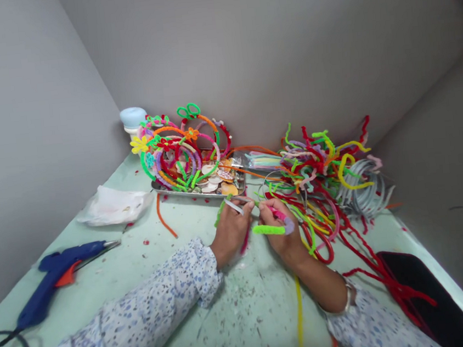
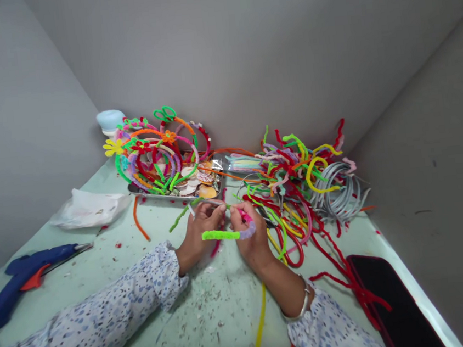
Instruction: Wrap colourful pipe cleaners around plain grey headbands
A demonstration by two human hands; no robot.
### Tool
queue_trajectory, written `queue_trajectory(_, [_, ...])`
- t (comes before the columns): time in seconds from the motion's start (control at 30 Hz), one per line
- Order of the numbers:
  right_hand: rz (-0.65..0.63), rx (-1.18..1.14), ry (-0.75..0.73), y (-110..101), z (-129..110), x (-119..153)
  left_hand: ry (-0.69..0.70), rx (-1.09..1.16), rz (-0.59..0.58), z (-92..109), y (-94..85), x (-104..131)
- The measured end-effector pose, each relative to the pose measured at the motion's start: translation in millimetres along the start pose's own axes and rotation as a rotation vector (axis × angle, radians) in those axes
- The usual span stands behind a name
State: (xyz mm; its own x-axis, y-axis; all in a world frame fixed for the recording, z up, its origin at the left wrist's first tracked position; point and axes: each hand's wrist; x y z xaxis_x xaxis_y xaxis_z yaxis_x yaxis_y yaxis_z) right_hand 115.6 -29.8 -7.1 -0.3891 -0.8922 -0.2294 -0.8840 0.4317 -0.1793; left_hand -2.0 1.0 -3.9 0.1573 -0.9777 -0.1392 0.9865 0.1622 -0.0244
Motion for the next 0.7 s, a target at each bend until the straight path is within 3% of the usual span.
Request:
queue_trajectory(0.1, [0.013, 0.064, -0.073, -0.1, 3.4, 0.4, 0.072, -0.190, -0.084, -0.6, -2.3, -2.9])
queue_trajectory(0.3, [0.082, 0.177, -0.187, 2.4, 7.8, 1.6, 0.007, -0.116, -0.063, 3.1, 0.9, -2.2])
queue_trajectory(0.57, [0.076, 0.122, -0.089, 2.1, 3.1, 0.5, 0.096, -0.222, -0.059, 1.3, -1.7, -0.3])
queue_trajectory(0.7, [0.048, -0.005, 0.082, 3.4, 3.2, -4.1, 0.030, -0.025, -0.071, -1.5, 2.9, 3.5])
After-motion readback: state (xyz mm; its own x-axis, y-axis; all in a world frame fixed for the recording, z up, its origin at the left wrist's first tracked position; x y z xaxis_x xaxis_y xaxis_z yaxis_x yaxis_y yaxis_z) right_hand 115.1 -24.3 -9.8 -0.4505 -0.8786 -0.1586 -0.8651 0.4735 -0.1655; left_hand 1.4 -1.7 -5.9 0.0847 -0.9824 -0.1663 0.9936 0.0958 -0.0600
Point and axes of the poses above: each hand's wrist, its own x-axis away from the middle knuckle, its own y-axis out of the palm, z = x × y, and after that the axes turned 9 degrees about z, right-handed
